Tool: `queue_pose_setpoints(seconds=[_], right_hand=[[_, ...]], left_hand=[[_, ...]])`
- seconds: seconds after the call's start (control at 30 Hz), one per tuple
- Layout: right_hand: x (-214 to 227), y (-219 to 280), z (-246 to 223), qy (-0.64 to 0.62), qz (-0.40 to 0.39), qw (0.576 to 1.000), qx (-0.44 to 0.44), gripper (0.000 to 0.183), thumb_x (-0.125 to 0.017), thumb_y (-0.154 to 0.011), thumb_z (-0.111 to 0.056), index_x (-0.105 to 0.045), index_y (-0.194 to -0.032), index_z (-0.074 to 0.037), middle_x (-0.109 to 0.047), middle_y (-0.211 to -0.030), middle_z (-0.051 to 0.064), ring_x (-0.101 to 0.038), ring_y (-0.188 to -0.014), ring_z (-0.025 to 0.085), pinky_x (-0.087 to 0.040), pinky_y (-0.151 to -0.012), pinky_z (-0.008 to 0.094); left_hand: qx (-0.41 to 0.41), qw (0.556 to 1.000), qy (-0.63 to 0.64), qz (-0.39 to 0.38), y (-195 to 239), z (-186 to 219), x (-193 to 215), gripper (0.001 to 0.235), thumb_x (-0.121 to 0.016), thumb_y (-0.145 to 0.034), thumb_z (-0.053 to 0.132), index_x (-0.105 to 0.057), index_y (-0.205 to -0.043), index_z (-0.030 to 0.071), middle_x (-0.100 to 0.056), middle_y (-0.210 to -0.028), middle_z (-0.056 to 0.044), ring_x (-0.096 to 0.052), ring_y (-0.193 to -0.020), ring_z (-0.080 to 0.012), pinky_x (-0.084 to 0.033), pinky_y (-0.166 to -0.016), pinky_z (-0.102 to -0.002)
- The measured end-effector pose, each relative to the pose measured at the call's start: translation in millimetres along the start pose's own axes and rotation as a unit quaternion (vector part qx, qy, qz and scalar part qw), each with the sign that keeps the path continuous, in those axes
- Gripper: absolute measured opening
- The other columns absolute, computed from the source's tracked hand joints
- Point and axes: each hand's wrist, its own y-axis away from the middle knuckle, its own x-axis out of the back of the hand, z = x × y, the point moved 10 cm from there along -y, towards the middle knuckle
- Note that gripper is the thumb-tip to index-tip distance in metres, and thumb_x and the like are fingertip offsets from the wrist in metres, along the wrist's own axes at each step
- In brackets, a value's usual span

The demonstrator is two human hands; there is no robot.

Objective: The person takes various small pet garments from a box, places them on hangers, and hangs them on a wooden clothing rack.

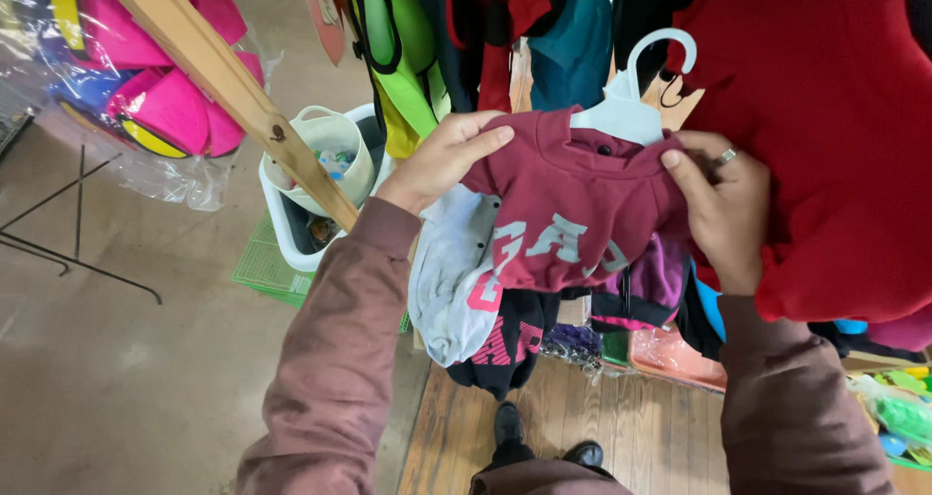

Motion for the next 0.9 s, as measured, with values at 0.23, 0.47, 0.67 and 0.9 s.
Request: queue_pose_setpoints(seconds=[0.23,0.47,0.67,0.9], right_hand=[[-7,6,3,0.013,-0.015,1.0,-0.015,0.017,-0.076,-0.127,-0.012,-0.081,-0.139,-0.003,-0.082,-0.122,0.006,-0.073,-0.11,0.016,-0.057,-0.097,0.032],[-16,22,-73,-0.045,-0.021,0.998,-0.037,0.042,-0.073,-0.121,-0.001,-0.072,-0.163,-0.004,-0.07,-0.111,0.007,-0.063,-0.108,0.016,-0.056,-0.1,0.039],[2,25,-147,0.023,0.034,0.998,-0.042,0.042,-0.075,-0.12,-0.004,-0.076,-0.162,-0.007,-0.082,-0.12,0.014,-0.073,-0.116,0.02,-0.06,-0.1,0.041],[20,1,-192,0.192,0.058,0.979,0.029,0.045,-0.067,-0.121,-0.013,-0.075,-0.163,0.001,-0.083,-0.151,0.019,-0.08,-0.131,0.03,-0.058,-0.107,0.04]], left_hand=[[-0.014,0.999,0.017,0.035,-4,-10,4,0.038,-0.06,-0.122,0.027,-0.074,-0.15,0.004,-0.081,-0.147,-0.008,-0.075,-0.137,-0.016,-0.06,-0.124,-0.031],[-0.163,0.972,0.073,0.15,-23,-10,11,0.029,-0.068,-0.126,0.021,-0.078,-0.15,0.007,-0.08,-0.134,0.001,-0.07,-0.126,-0.0098,-0.055,-0.125,-0.037],[-0.166,0.958,0.147,0.183,-81,-52,7,0.037,-0.07,-0.126,0.023,-0.074,-0.159,0.008,-0.075,-0.147,-0.004,-0.066,-0.139,-0.0159,-0.047,-0.133,-0.041],[-0.134,0.973,0.01,0.186,-123,-12,-30,0.05,-0.057,-0.122,0.036,-0.06,-0.169,0.018,-0.062,-0.176,-0.012,-0.054,-0.166,-0.0235,-0.04,-0.137,-0.033]])
